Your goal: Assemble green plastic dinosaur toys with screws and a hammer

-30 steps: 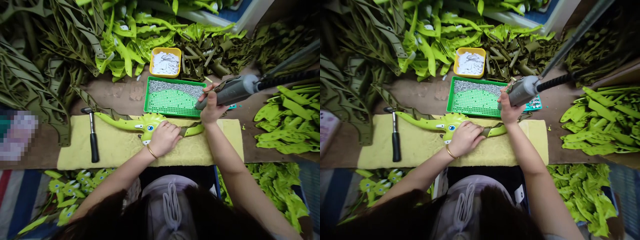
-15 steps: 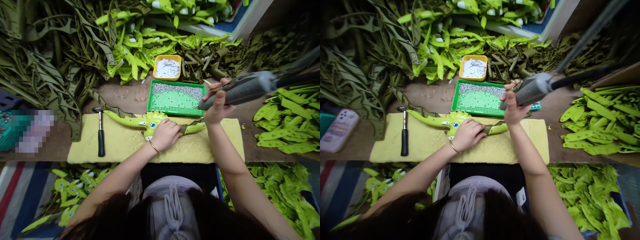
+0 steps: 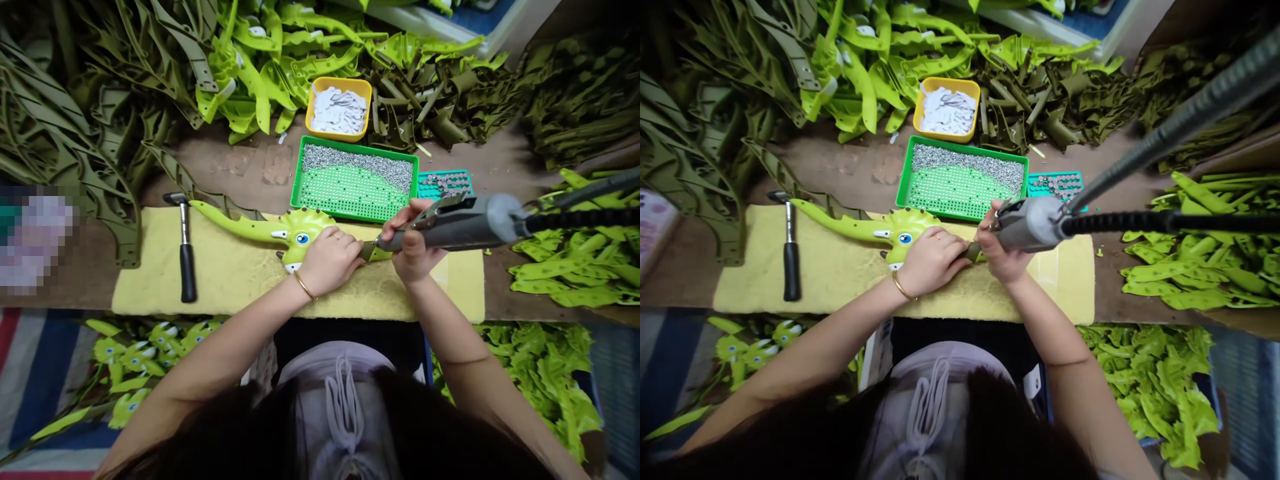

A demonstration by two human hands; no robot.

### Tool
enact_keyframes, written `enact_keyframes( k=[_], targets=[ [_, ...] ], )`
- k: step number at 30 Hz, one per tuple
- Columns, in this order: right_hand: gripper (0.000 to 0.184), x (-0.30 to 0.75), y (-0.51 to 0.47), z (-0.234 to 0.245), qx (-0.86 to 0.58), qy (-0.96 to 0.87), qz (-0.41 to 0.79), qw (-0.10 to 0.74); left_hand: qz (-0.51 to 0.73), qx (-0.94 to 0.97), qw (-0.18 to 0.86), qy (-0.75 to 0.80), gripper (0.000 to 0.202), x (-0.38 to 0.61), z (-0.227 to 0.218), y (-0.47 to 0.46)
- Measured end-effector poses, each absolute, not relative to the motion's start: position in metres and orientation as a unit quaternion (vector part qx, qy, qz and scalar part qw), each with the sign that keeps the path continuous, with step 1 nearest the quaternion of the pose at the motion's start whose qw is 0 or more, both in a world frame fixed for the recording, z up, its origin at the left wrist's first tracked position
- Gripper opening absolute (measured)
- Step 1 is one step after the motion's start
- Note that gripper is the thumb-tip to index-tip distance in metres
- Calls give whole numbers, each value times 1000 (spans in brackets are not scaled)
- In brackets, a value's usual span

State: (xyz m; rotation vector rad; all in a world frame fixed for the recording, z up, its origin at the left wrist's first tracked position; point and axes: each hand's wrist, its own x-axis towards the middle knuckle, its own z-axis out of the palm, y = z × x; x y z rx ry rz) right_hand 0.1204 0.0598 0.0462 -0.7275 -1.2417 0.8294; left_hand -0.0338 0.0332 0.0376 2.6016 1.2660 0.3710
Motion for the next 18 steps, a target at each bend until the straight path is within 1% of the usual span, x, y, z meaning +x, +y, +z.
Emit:
enact_keyframes(
  k=[3,6,8,11,12,14,16,18],
  targets=[
    [40,124,66,51,-334,-580,354,654,130,888,126,423,24,-33,39,36],
    [38,126,90,59,-367,-553,263,700,161,886,122,417,22,-34,41,31],
    [34,126,110,58,-400,-518,202,729,218,868,102,434,21,-37,42,18],
    [33,124,130,47,-441,-498,189,722,344,773,103,523,19,-52,41,-14],
    [35,123,133,42,-441,-497,194,721,382,715,129,572,16,-59,41,-25],
    [40,122,135,35,-431,-496,203,726,447,550,232,666,11,-72,40,-43],
    [40,122,135,33,-420,-495,213,730,474,360,396,700,20,-82,42,-53],
    [37,122,134,33,-409,-496,226,732,452,200,561,664,31,-87,47,-52]
  ],
)
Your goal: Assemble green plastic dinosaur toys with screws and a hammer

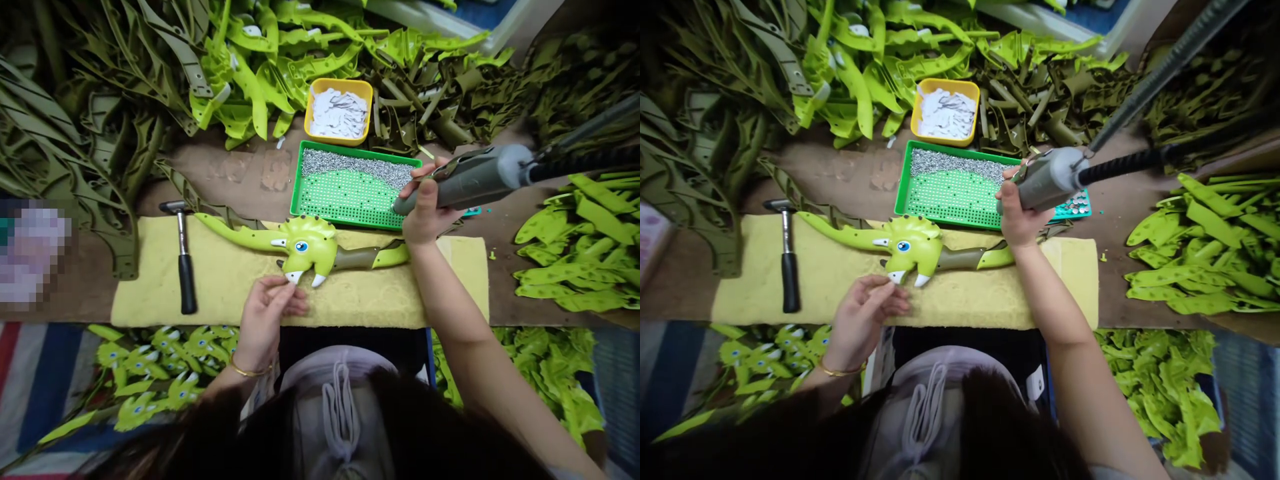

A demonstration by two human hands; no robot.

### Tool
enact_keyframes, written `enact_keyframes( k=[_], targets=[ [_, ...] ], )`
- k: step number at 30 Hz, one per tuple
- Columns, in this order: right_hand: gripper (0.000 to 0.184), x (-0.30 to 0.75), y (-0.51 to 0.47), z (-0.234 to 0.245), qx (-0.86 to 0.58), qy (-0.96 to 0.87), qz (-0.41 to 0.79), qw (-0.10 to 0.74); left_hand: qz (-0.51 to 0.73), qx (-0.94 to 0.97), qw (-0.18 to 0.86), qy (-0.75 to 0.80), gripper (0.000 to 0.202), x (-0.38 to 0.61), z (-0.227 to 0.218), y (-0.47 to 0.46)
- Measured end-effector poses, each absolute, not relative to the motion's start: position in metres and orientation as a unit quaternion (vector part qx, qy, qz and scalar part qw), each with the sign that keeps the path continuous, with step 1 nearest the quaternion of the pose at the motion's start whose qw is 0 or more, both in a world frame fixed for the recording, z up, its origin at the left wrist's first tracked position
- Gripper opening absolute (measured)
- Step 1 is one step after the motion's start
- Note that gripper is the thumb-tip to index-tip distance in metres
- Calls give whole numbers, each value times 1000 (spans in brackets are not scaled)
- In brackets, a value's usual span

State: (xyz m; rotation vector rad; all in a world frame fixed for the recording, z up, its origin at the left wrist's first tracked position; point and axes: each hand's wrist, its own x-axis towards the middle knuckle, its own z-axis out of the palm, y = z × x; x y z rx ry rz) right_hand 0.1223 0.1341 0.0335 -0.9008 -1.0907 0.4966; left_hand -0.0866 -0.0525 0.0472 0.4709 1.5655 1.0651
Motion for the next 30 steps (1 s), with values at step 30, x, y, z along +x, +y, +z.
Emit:
enact_keyframes(
  k=[30],
  targets=[
    [38,72,48,70,-235,-577,421,660,552,-67,706,439,16,-40,47,-18]
  ],
)
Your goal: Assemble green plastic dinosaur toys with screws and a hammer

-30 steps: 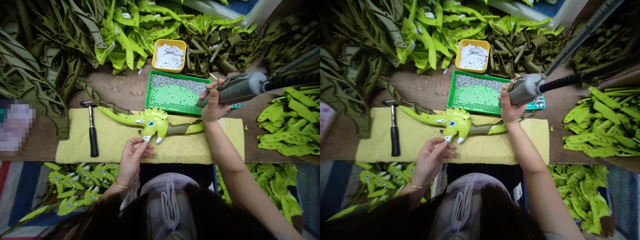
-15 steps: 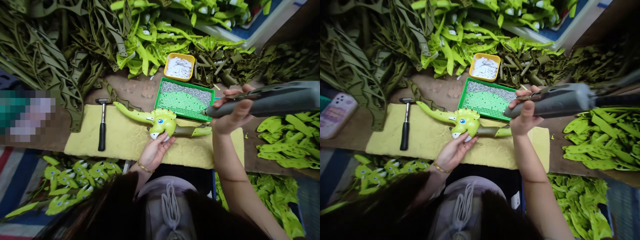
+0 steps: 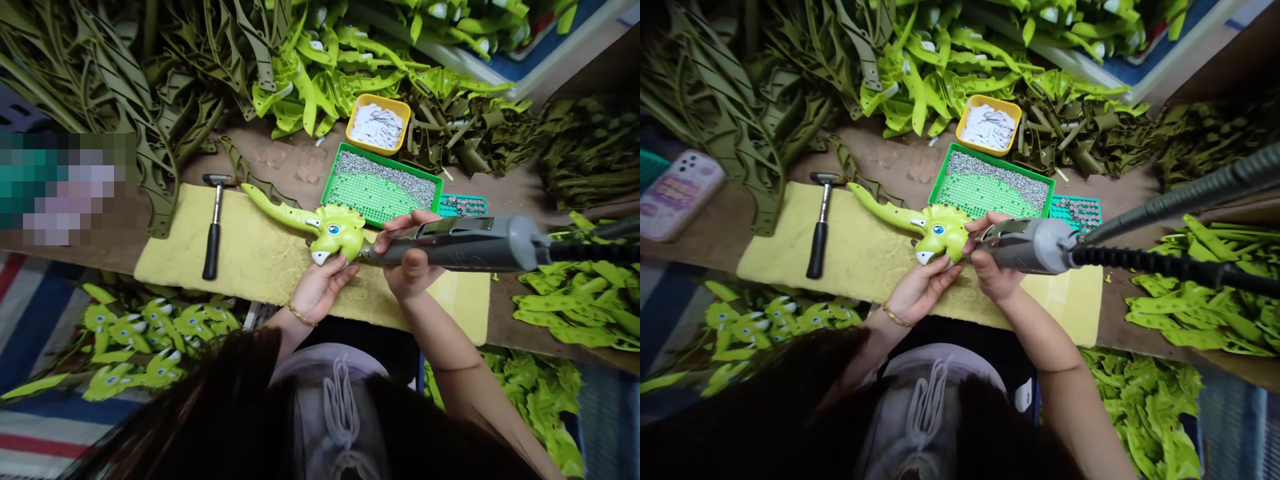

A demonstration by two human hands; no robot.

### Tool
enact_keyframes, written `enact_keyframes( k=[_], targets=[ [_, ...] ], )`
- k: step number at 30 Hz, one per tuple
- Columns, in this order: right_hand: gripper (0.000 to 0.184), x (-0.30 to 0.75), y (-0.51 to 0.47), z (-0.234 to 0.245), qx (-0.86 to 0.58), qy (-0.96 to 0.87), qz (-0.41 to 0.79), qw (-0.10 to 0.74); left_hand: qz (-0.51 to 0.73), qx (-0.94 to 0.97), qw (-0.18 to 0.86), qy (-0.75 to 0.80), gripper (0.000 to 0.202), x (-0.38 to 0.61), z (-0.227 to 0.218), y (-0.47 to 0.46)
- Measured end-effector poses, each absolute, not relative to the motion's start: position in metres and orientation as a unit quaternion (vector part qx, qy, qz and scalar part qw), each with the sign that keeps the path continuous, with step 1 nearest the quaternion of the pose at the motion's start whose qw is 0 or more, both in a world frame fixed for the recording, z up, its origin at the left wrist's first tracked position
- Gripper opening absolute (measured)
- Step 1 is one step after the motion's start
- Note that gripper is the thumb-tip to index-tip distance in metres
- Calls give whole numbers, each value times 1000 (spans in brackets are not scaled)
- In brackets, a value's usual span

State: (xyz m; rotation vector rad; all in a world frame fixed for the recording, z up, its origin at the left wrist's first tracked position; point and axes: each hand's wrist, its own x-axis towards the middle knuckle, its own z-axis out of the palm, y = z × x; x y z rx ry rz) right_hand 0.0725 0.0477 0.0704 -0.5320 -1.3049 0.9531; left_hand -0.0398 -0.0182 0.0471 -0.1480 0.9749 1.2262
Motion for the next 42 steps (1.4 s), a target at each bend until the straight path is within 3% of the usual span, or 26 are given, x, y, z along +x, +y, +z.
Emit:
enact_keyframes(
  k=[15,21,26,42],
  targets=[
    [41,77,40,60,-262,-589,447,621,567,-41,689,450,29,-32,44,-29],
    [33,72,105,73,-388,-513,281,712,439,96,707,546,52,-74,41,-48],
    [32,68,134,51,-410,-490,292,711,472,164,639,585,67,-99,39,-41],
    [38,67,137,47,-396,-490,294,719,465,170,653,573,59,-99,35,-25]
  ],
)
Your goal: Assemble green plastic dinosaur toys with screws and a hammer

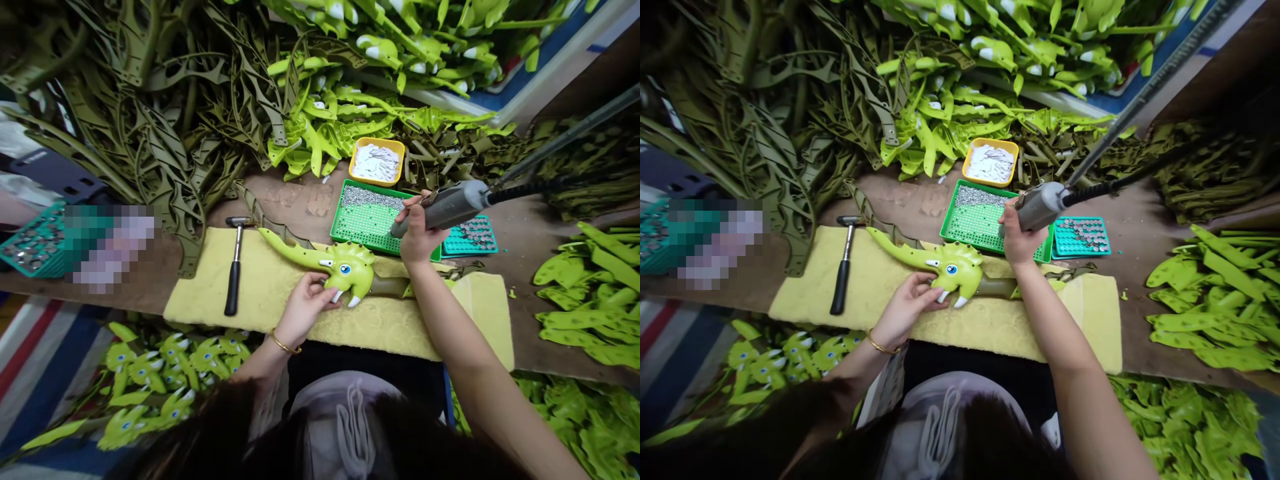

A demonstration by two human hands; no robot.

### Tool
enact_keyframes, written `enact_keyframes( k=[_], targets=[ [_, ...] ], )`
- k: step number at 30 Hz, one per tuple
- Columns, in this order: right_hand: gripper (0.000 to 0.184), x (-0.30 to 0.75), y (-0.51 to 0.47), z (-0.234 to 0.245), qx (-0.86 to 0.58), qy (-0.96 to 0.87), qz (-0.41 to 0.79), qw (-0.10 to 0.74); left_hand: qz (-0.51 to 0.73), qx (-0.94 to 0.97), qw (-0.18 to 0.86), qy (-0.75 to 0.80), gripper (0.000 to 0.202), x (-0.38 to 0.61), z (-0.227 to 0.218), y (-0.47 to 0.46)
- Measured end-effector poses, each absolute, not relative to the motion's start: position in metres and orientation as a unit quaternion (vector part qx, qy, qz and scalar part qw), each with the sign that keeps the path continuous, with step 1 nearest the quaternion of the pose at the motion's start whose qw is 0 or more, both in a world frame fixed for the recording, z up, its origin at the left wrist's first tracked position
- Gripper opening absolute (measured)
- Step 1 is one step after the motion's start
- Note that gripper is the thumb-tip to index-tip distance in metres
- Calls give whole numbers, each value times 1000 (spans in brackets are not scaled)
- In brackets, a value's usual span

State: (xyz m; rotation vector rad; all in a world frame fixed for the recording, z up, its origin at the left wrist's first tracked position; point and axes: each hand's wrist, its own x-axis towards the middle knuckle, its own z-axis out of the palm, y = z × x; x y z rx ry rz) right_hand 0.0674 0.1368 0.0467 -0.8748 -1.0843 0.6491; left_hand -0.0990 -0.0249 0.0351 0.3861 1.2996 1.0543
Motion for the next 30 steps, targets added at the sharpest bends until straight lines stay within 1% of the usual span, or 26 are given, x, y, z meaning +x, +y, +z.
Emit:
enact_keyframes(
  k=[3,6,10,13,19,21,24,27,28,30],
  targets=[
    [40,71,130,58,-386,-486,301,724,469,160,662,563,57,-95,37,-26],
    [37,73,111,75,-357,-488,313,732,475,155,668,551,56,-88,37,-28],
    [38,69,79,88,-320,-524,355,705,483,152,668,545,59,-80,34,-29],
    [40,65,68,82,-303,-537,373,693,484,152,667,545,58,-79,31,-28],
    [37,64,67,47,-310,-552,416,652,493,158,665,538,56,-80,27,-29],
    [38,64,66,46,-313,-564,415,642,494,158,666,536,56,-80,27,-29],
    [41,61,72,64,-326,-569,425,624,489,159,669,537,56,-80,27,-30],
    [47,50,91,83,-356,-545,385,654,487,168,669,535,56,-81,26,-30],
    [47,46,100,85,-363,-537,363,670,489,172,669,533,56,-81,26,-30],
    [40,38,116,80,-367,-529,335,688,493,176,670,527,54,-81,24,-31]
  ],
)
